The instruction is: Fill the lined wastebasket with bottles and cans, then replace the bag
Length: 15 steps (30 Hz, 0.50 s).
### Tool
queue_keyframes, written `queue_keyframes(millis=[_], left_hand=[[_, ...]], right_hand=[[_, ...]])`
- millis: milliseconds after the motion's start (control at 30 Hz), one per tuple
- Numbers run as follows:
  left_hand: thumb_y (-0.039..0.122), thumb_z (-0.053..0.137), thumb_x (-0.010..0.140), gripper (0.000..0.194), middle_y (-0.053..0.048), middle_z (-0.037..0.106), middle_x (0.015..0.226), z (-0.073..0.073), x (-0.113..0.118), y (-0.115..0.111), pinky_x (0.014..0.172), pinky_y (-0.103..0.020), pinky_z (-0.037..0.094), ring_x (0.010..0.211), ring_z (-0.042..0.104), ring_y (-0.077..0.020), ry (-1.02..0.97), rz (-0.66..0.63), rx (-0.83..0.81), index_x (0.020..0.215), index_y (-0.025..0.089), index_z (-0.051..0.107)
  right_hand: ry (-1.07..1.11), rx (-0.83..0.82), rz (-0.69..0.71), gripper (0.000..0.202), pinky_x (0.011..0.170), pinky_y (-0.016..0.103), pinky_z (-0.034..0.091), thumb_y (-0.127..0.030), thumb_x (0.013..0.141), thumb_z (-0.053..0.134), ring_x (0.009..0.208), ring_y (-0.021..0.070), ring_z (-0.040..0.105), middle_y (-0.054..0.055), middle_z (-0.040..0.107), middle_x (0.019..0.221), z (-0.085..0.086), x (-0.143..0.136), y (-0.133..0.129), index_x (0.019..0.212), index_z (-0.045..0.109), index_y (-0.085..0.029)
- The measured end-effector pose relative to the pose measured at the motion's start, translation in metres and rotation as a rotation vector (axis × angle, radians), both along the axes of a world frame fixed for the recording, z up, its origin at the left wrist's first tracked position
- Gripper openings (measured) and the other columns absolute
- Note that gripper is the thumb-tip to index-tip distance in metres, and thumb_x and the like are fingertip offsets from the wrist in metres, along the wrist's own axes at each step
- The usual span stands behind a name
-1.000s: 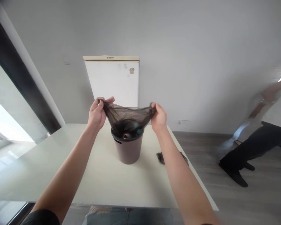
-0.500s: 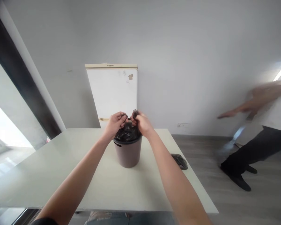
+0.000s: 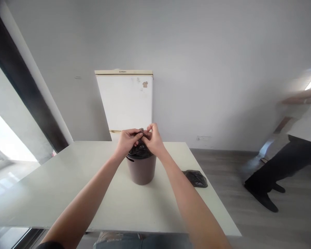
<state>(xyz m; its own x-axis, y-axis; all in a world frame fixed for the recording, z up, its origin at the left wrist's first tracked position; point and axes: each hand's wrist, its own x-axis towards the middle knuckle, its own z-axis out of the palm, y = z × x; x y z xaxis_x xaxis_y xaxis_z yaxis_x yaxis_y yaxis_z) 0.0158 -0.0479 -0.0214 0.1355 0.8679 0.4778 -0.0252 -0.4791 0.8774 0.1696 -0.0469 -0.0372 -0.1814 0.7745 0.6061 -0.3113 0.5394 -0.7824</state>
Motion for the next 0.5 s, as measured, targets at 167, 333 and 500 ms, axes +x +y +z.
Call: queue_keyframes(millis=[167,333,500], left_hand=[[0.028,0.078,0.083,0.016,-0.002,0.071,0.064,0.003,-0.001,-0.002,0.055,-0.024,0.051,0.051,0.059,-0.0117,-0.009,0.163,0.03,0.093,0.016,0.083],[0.023,0.074,0.084,0.012,-0.001,0.075,0.068,0.002,0.004,-0.008,0.068,-0.029,0.058,0.06,0.069,-0.0165,0.003,0.302,0.108,0.09,0.021,0.084],[0.023,0.071,0.086,0.013,0.0,0.074,0.065,0.002,0.005,-0.008,0.07,-0.03,0.058,0.062,0.07,-0.0178,0.018,0.363,0.107,0.088,0.022,0.084]], right_hand=[[-0.251,0.073,-0.112,0.031,0.076,0.031,0.056,-0.024,0.085,0.074,0.082,0.0152,0.064,-0.003,0.053,0.092,-0.002,0.012,-0.011,0.102,0.049,-0.027],[-0.452,0.359,-0.549,0.021,0.086,0.039,0.054,-0.006,0.08,0.06,0.091,0.0186,0.058,0.004,0.042,0.103,-0.017,0.015,-0.01,0.087,0.072,-0.022],[-0.432,0.518,-0.644,0.031,0.084,0.039,0.053,-0.008,0.092,0.049,0.09,0.0174,0.059,0.009,0.04,0.115,-0.031,0.013,-0.012,0.079,0.076,-0.02]])
